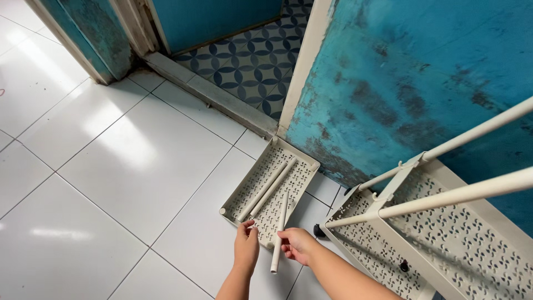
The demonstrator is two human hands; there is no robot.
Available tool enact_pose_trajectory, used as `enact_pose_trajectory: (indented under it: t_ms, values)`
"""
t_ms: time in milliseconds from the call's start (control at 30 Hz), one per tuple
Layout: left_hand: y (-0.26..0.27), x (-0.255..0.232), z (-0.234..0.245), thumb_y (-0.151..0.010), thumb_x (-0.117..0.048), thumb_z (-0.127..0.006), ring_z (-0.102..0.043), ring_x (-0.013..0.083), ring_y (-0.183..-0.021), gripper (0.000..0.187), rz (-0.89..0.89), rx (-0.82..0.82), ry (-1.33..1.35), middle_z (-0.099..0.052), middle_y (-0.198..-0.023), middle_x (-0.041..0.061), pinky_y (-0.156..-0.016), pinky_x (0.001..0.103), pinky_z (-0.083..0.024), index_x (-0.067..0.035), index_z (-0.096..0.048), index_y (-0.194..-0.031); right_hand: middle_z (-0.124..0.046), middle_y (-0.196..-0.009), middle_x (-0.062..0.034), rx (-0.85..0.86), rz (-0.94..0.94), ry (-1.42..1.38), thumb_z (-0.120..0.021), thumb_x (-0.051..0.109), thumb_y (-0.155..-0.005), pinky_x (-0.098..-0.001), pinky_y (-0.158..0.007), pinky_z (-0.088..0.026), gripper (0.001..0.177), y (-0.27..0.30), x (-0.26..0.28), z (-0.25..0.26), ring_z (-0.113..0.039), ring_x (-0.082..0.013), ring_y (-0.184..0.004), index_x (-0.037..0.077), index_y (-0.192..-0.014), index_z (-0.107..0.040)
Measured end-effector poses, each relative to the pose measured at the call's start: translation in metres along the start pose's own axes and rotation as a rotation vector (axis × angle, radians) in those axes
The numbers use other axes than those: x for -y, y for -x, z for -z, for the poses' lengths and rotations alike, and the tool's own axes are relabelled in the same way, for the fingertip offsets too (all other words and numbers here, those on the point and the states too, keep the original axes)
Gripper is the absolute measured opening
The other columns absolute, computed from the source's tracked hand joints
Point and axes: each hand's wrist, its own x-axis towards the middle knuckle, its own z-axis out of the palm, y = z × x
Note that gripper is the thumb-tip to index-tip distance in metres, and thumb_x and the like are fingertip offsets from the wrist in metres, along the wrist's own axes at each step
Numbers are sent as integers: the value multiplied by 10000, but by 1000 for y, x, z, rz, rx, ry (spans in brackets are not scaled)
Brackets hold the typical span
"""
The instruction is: The person assembles a white plastic three-tier rolling cart by inserting vertical support poles into the perforated trays and securing them. The person handles the trays and poles by hand, aligning and pushing the poles into place to form the cart structure.
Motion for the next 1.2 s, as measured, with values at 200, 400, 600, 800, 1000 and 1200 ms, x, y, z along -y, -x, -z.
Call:
enact_pose_trajectory:
  t_ms: [200,400,600,800,1000,1200]
  values:
    - [-58,15,4,-956,-186,-575,-641,170,-880,372,70,54,144,-690,-1006,103,-812,316,-519,-44,-564,-1300,-598,-794,-11,-102,86,139,-642,188,-979,-264,-501,-415,132,-65,20,1,-541,-97,-608,58,-997,-654]
    - [-57,9,36,-949,-277,-538,-702,158,-1013,488,225,102,268,-772,-1039,71,-915,334,-443,-94,-471,-1396,-665,-866,-68,-276,151,210,-706,120,-930,-266,-497,-452,147,-97,38,-7,-599,-114,-628,26,-1034,-663]
    - [-45,-7,38,-954,-332,-522,-683,160,-1045,565,206,137,270,-777,-1053,59,-930,344,-426,-115,-429,-1467,-720,-1005,-163,-440,173,257,-725,41,-899,-320,-542,-558,300,-84,47,-35,-719,-197,-682,-14,-1159,-587]
    - [-49,-10,42,-967,-345,-510,-671,147,-1057,613,242,202,250,-767,-1077,45,-933,338,-423,-142,-354,-1523,-715,-1116,-132,-450,307,339,-685,-8,-865,-344,-628,-569,505,-95,39,-52,-728,-201,-799,63,-1336,-517]
    - [-51,-8,48,-976,-348,-489,-679,126,-1053,606,257,239,227,-773,-1090,23,-926,324,-428,-153,-335,-1528,-682,-1221,-54,-266,391,286,-718,58,-855,-308,-788,-554,517,-105,17,-58,-670,-166,-969,88,-1345,-556]
    - [-50,2,37,-994,-272,-517,-657,143,-974,401,179,87,242,-734,-1044,54,-841,314,-465,-100,-543,-1355,-693,-1125,-59,-322,485,424,-713,107,-880,-280,-816,-539,388,-58,23,-51,-656,-116,-941,88,-1256,-622]
